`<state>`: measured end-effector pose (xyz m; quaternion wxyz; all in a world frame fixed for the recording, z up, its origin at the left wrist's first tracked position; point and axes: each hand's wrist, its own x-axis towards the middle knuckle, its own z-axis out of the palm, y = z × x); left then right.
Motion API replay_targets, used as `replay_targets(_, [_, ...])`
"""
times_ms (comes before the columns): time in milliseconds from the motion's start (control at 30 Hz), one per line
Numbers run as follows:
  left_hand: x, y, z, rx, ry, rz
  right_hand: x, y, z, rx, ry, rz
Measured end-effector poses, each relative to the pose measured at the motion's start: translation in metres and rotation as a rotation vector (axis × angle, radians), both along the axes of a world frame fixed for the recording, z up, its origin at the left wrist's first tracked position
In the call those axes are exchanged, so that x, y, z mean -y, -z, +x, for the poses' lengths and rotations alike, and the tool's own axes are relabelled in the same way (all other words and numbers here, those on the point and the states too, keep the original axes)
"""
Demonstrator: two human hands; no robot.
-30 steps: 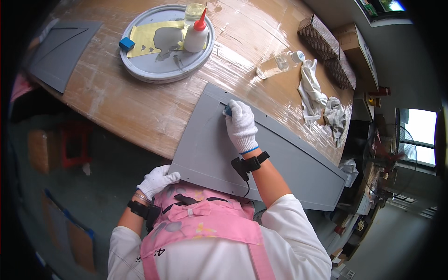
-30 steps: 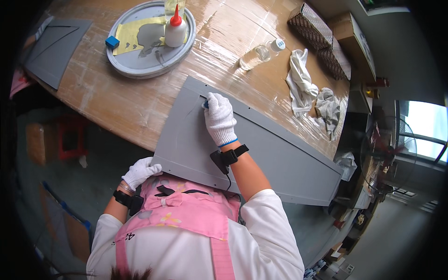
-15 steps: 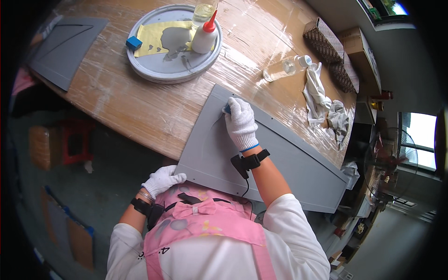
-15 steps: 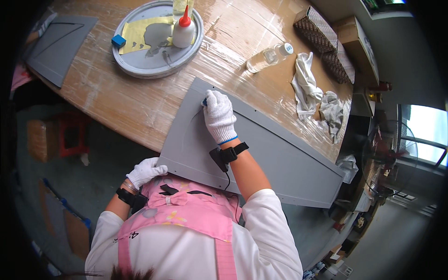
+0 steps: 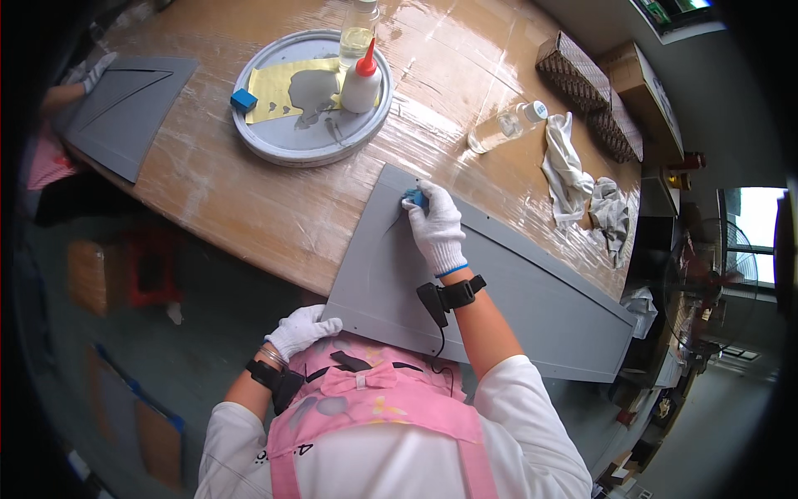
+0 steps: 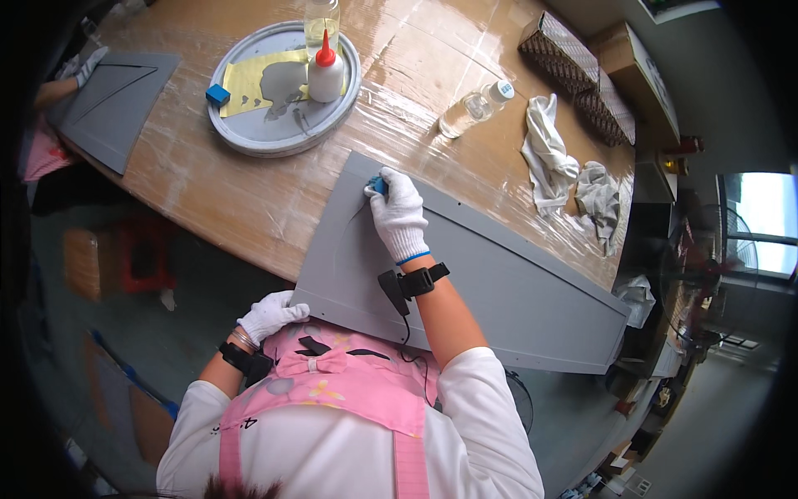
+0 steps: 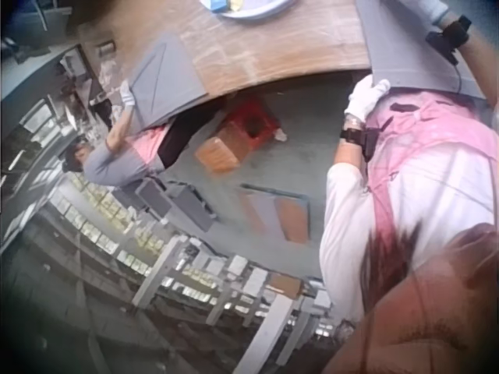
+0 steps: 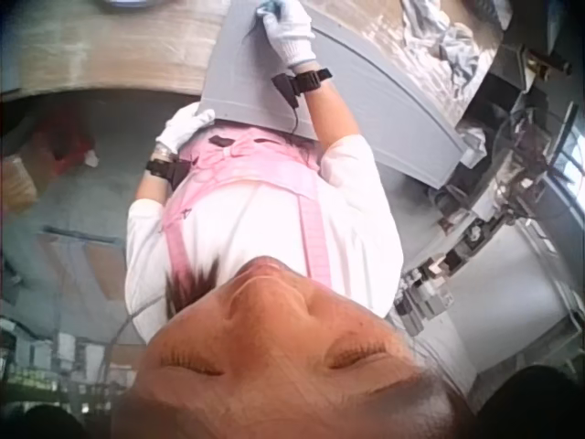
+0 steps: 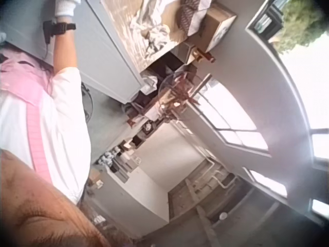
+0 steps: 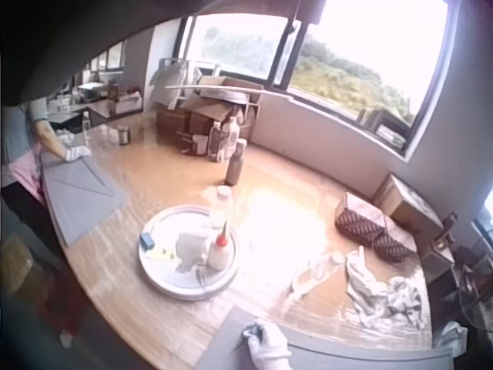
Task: Applying adhesive and finishing a furniture panel at a manufacturing workstation.
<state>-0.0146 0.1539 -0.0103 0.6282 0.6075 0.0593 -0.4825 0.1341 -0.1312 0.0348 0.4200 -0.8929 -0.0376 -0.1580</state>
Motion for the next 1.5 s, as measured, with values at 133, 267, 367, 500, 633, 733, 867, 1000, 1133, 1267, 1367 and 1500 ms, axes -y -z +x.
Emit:
replay_targets(133, [0.0, -0.001, 0.0, 0.023, -0.009, 0.037, 0.016, -0.016, -0.015, -0.56, 0.22, 1.113])
replay_targets(267, [-0.002, 0.002, 0.001, -0.016, 0.022, 0.013, 0.018, -0.026, -0.026, -0.632, -0.014, 1.692])
replay_targets(367, [-0.001, -0.003, 0.002, -0.025, -0.007, -0.021, 0.0, -0.048, -0.024, -0.68, -0.012, 1.78])
replay_targets(500, [-0.002, -0.003, -0.002, 0.077, 0.019, 0.04, -0.007, -0.047, -0.015, -0.727, -0.089, 1.559])
replay_targets(633, [-0.015, 0.025, -0.014, 0.059, -0.119, 0.0, -0.032, -0.052, 0.009, -0.58, -0.002, 0.885])
replay_targets(733, [-0.027, 0.012, -0.015, 0.084, -0.177, 0.018, -0.061, -0.058, 0.031, -0.409, -0.036, 0.355])
replay_targets(867, [-0.043, 0.02, -0.025, 0.052, -0.214, -0.068, -0.101, -0.039, 0.072, -0.144, -0.062, -0.076])
replay_targets(1000, [-0.06, 0.028, -0.04, 0.075, -0.401, -0.103, -0.131, -0.026, 0.116, 0.057, -0.144, -0.165])
replay_targets(1133, [-0.077, 0.029, -0.049, 0.062, -0.498, -0.098, -0.147, -0.014, 0.141, 0.042, -0.15, -0.246])
replay_targets(1267, [-0.088, 0.03, -0.052, 0.013, -0.526, -0.088, -0.156, -0.005, 0.155, 0.026, -0.144, -0.291])
replay_targets(1367, [-0.092, 0.041, -0.054, 0.045, -0.534, -0.107, -0.163, -0.005, 0.158, -0.002, -0.142, -0.31])
replay_targets(1500, [-0.094, 0.043, -0.05, 0.024, -0.575, -0.153, -0.172, -0.016, 0.155, 0.011, -0.125, -0.359])
